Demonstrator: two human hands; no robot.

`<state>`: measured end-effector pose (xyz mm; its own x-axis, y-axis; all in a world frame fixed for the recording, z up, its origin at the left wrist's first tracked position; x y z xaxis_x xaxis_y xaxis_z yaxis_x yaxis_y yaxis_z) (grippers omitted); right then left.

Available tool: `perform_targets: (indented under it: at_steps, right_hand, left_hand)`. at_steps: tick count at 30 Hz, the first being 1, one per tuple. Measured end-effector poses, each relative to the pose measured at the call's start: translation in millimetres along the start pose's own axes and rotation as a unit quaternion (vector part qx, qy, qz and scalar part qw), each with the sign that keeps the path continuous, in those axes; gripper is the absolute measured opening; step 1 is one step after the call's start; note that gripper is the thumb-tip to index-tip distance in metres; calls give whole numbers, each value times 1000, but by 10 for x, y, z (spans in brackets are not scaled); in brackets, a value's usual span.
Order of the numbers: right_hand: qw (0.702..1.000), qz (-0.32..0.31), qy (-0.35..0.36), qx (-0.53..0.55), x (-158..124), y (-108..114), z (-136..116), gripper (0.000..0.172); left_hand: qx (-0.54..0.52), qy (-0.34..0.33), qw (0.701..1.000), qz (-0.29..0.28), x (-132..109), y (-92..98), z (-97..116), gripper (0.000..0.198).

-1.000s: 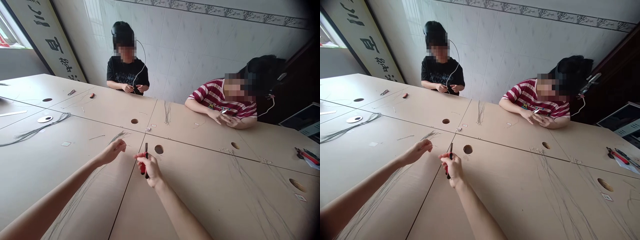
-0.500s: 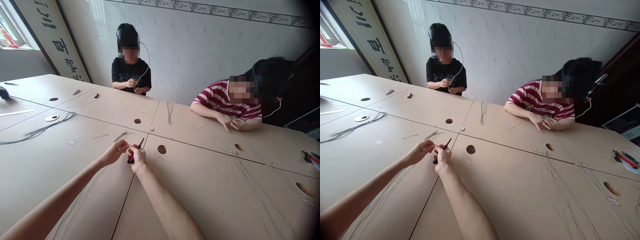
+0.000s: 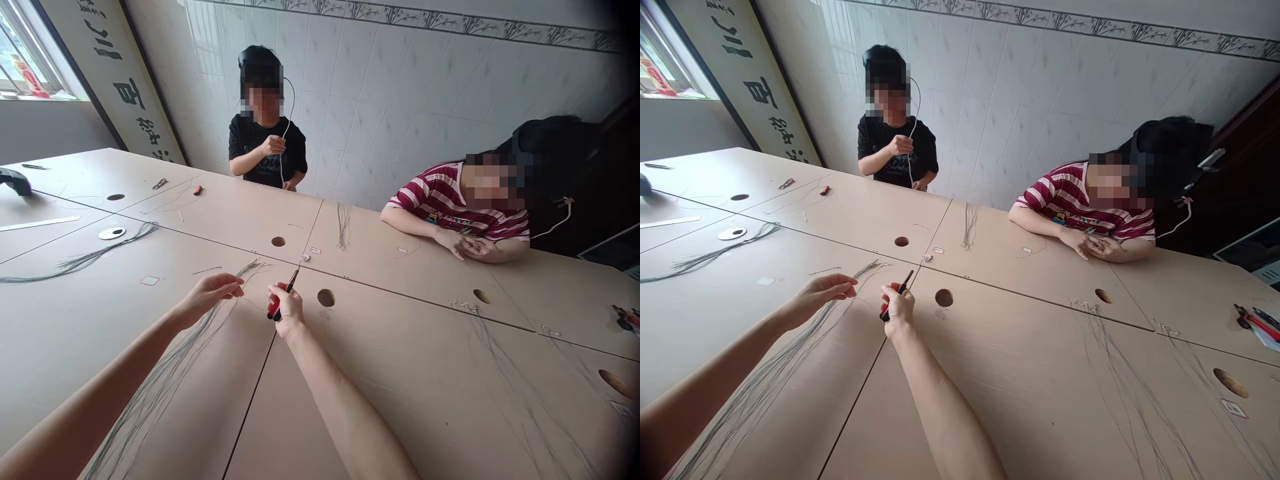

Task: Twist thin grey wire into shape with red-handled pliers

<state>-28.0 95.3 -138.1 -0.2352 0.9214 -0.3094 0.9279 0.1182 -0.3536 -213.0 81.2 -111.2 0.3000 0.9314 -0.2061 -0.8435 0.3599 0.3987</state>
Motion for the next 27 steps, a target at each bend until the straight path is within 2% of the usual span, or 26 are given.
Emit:
perform_targets:
  at_steps: [2,5,8,11,14,17,22,27]
  right_hand:
    - [997,-7,5,-77,27,17,5,18]
    - [974,-34,12,-223,96,-4,5,17]
    - [925,-74,23,-373,150,-78,4,22]
    - [867,-103,30,-486,159,-155,27,25]
    - [820,-121,31,-558,146,-195,64,19]
    - [788,-135,33,-600,137,-201,84,14]
    - [766,-150,44,-624,127,-151,74,14]
    - [780,-159,58,-602,129,14,-3,8]
  left_hand:
    - [9,11,1000,8,-15,32,-41,42]
    - [84,31,994,69,13,80,-113,38]
    - [134,49,982,127,83,144,-204,33]
    - [182,66,970,148,152,175,-281,30]
    - [235,93,956,147,201,132,-324,27]
    - [292,117,935,161,243,54,-339,33]
    - [357,141,904,189,300,24,-394,67]
    - [375,169,892,188,282,92,-477,83]
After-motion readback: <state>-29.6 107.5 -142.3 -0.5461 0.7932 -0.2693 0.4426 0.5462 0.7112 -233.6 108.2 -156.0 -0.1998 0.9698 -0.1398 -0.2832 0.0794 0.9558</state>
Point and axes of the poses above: each hand's wrist, its own x-axis towards the middle knuckle, its own y-axis out of the back of the hand, z = x × y, the point moved 2 cm from there along x, towards the middle knuckle, and after that the axes turned 15 degrees about -z, right-handed, at the moved point
